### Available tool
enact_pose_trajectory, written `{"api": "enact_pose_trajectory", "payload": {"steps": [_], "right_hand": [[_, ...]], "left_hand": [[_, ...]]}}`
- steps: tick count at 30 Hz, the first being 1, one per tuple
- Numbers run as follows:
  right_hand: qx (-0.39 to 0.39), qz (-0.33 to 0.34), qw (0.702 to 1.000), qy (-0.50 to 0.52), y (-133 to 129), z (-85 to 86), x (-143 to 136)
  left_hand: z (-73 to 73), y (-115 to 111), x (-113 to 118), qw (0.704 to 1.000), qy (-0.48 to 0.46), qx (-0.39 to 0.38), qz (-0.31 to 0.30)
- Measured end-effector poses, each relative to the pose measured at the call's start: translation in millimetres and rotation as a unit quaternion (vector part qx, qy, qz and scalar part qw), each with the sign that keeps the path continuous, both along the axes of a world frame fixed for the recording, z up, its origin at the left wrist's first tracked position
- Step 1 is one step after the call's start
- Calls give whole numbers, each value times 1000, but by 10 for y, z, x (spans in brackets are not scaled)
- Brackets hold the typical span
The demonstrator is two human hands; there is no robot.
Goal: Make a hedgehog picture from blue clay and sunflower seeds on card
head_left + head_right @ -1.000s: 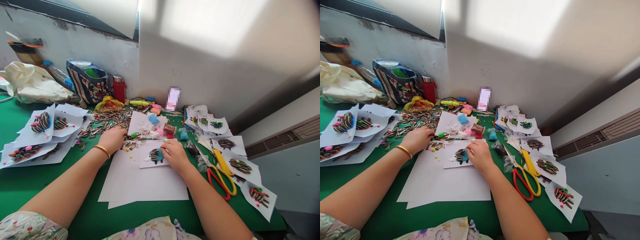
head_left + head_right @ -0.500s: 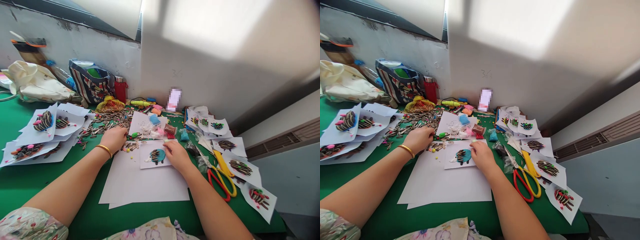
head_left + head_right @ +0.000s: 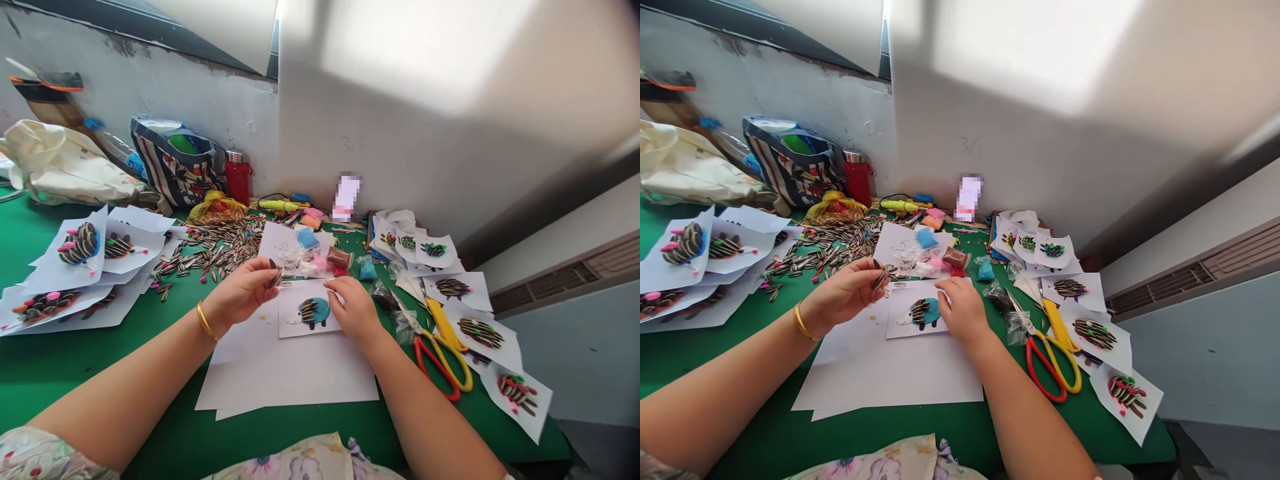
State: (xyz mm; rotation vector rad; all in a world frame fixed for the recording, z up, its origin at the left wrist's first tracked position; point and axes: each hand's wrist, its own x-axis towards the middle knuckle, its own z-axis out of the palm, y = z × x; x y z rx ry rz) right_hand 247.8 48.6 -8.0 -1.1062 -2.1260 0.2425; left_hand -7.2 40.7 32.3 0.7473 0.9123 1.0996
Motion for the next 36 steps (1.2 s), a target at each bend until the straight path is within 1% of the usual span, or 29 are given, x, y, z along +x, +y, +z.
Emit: {"api": "enact_pose_trajectory", "payload": {"steps": [3, 5, 7, 9, 13, 16, 18, 21, 24, 27, 31, 36], "right_hand": [[45, 39, 998, 22, -95, 80, -79], [61, 67, 996, 25, -173, 121, -139], [67, 91, 993, 27, -240, 147, -188], [67, 108, 991, 32, -281, 160, -217], [56, 118, 990, 46, -298, 162, -226], [52, 130, 989, 55, -315, 168, -229], [53, 142, 987, 56, -345, 187, -239], [62, 156, 984, 56, -407, 235, -263], [89, 168, 981, 49, -465, 276, -285], [129, 175, 976, 20, -503, 292, -298], [179, 180, 966, -47, -551, 294, -322], [192, 198, 957, -88, -629, 282, -381]], "left_hand": [[-15, -131, 155, 997, -51, -45, -28], [-41, -196, 235, 995, -57, -65, -51], [-68, -251, 299, 993, -53, -81, -72], [-90, -298, 349, 991, -49, -80, -93], [-109, -349, 392, 990, -39, -80, -111], [-103, -345, 370, 987, -39, -86, -131], [-95, -334, 336, 983, -37, -92, -158], [-93, -315, 273, 973, -44, -93, -209], [-116, -293, 211, 959, -48, -78, -270], [-159, -260, 163, 949, -35, -50, -309], [-223, -214, 114, 945, 2, -19, -327], [-277, -178, 63, 924, 40, -2, -379]]}}
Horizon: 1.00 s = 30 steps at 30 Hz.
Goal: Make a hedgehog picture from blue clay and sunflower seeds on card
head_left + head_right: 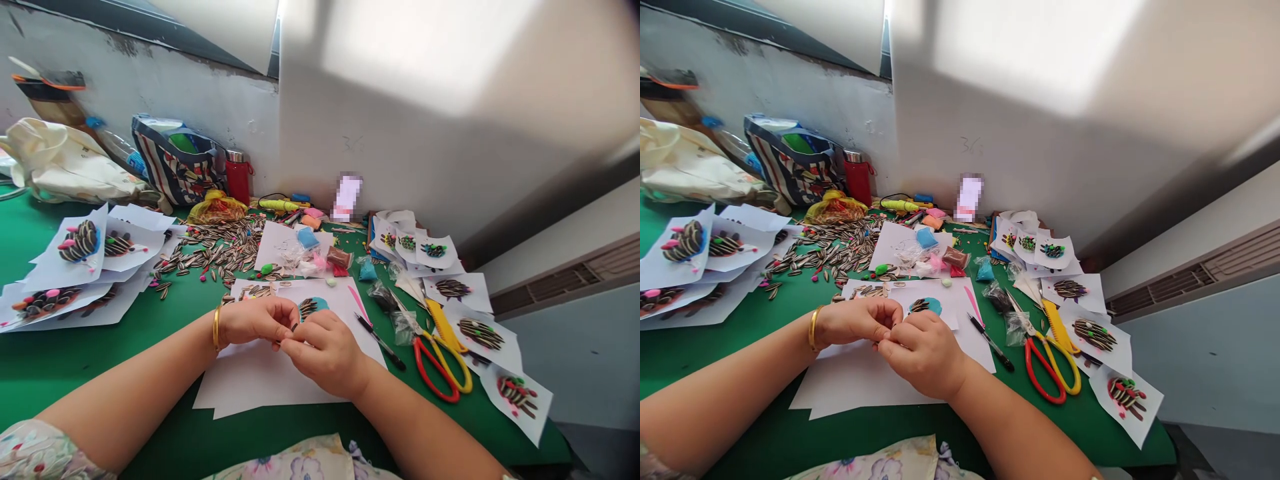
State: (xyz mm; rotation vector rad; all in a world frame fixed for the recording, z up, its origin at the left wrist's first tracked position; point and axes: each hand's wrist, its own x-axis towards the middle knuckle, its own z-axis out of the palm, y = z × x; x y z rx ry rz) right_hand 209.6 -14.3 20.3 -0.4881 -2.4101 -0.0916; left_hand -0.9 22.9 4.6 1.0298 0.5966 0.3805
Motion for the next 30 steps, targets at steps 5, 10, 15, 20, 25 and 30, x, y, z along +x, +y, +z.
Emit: {"api": "enact_pose_trajectory", "payload": {"steps": [5, 10, 15, 20, 25, 30], "right_hand": [[-30, 4, 999, -11, -4, -50, -6], [-42, -12, 999, 13, 23, -81, -3], [-62, 14, 998, 14, 7, -78, -26], [-116, 30, 993, -8, 26, -110, -52], [-190, 41, 981, -3, 83, -125, -14], [-294, 11, 954, 53, 168, -34, 124]], "left_hand": [[6, 11, -19, 1000, 2, 14, -3], [32, 14, -21, 999, 11, 37, -7], [31, 32, -27, 1000, -1, 21, 22], [97, 71, -29, 990, -30, -14, 137], [167, 82, -51, 974, -61, -72, 208], [159, 75, -56, 968, -107, -116, 194]]}}
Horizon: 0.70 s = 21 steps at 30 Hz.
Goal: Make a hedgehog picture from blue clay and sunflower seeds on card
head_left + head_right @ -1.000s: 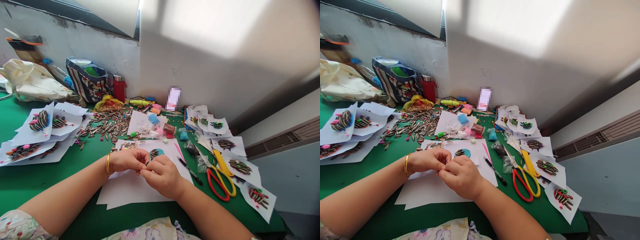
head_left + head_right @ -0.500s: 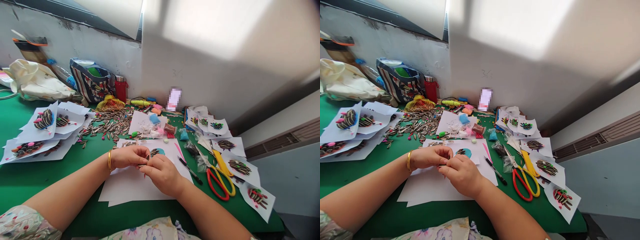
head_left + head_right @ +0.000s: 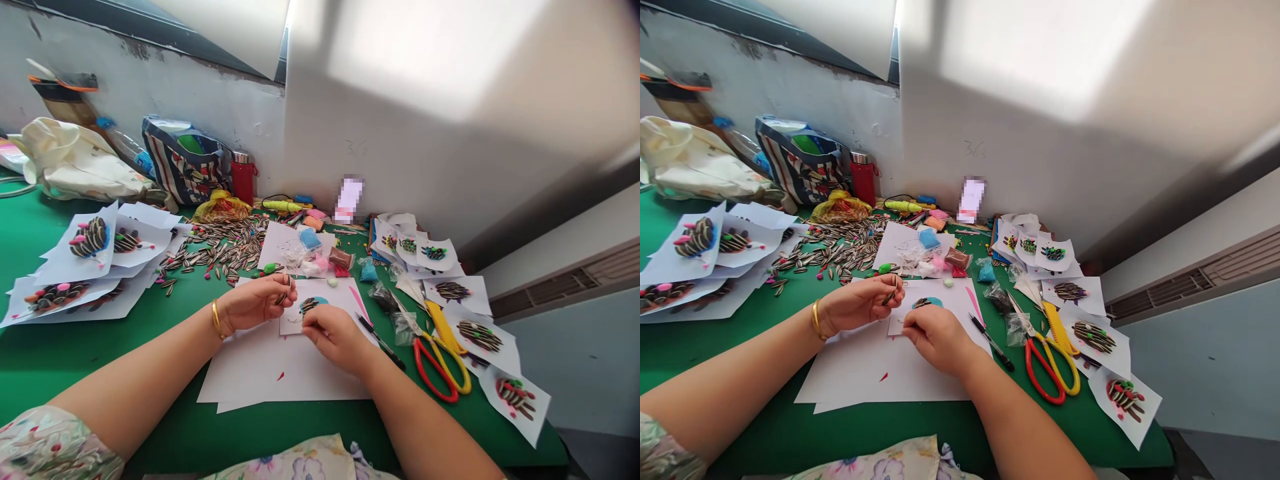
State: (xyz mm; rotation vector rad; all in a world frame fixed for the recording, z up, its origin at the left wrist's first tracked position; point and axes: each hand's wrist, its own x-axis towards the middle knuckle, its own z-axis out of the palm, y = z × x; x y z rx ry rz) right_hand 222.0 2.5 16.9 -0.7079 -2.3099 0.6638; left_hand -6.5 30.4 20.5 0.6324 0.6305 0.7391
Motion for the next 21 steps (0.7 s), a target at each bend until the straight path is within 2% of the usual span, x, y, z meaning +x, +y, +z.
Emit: {"api": "enact_pose_trajectory", "payload": {"steps": [3, 7, 11, 14, 16, 17, 19, 21], "right_hand": [[-68, -66, 993, 66, 94, 19, 125], [-136, -138, 974, 119, 259, -33, 287], [-125, -164, 975, 88, 376, -81, 366], [-132, -159, 978, 29, 392, -90, 360], [-166, -151, 974, -16, 380, -94, 342], [-181, -151, 971, -38, 372, -97, 333], [-203, -157, 964, -77, 361, -103, 316], [-201, -164, 959, -110, 359, -111, 303]], "left_hand": [[0, 1, 16, 1000, -11, -13, -5], [29, 2, 56, 999, 31, -11, 20], [46, 11, 89, 993, 109, 16, 53], [-6, 35, 97, 965, 230, 94, 80], [-65, 48, 97, 909, 358, 199, 79], [-94, 48, 98, 862, 426, 264, 72], [-137, 32, 102, 749, 536, 387, 45], [-153, -1, 112, 650, 600, 466, 5]]}}
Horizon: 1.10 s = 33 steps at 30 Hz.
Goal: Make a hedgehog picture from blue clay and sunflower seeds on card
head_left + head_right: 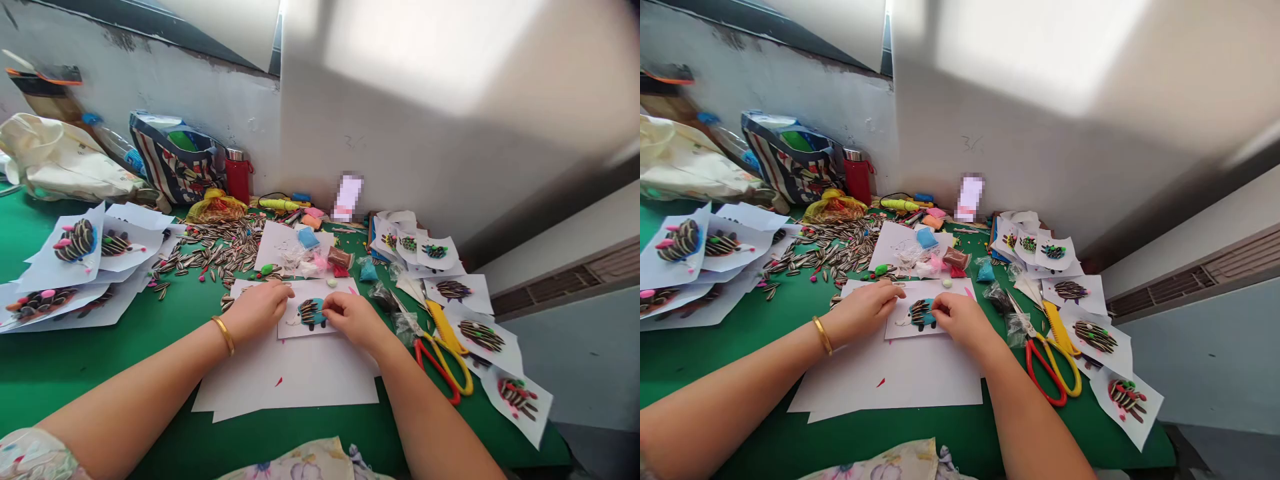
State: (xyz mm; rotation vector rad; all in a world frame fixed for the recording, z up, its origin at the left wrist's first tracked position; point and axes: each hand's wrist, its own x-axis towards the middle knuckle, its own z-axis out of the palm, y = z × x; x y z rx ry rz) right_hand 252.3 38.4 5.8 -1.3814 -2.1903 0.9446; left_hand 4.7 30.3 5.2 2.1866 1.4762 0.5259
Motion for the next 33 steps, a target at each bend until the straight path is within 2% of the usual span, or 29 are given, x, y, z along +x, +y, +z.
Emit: {"api": "enact_pose_trajectory", "payload": {"steps": [4, 12, 20, 33], "right_hand": [[59, 3, 998, -20, 16, -51, -35], [138, 12, 990, -11, 16, -187, -111], [147, 8, 988, -51, 2, -179, -161], [161, 4, 980, -116, -25, -188, -208]], "left_hand": [[11, -59, 18, 994, 93, 38, -36], [58, -92, 48, 987, 145, -9, -63], [110, -102, 76, 982, 171, -26, -75], [97, -95, 75, 980, 179, -17, -82]]}}
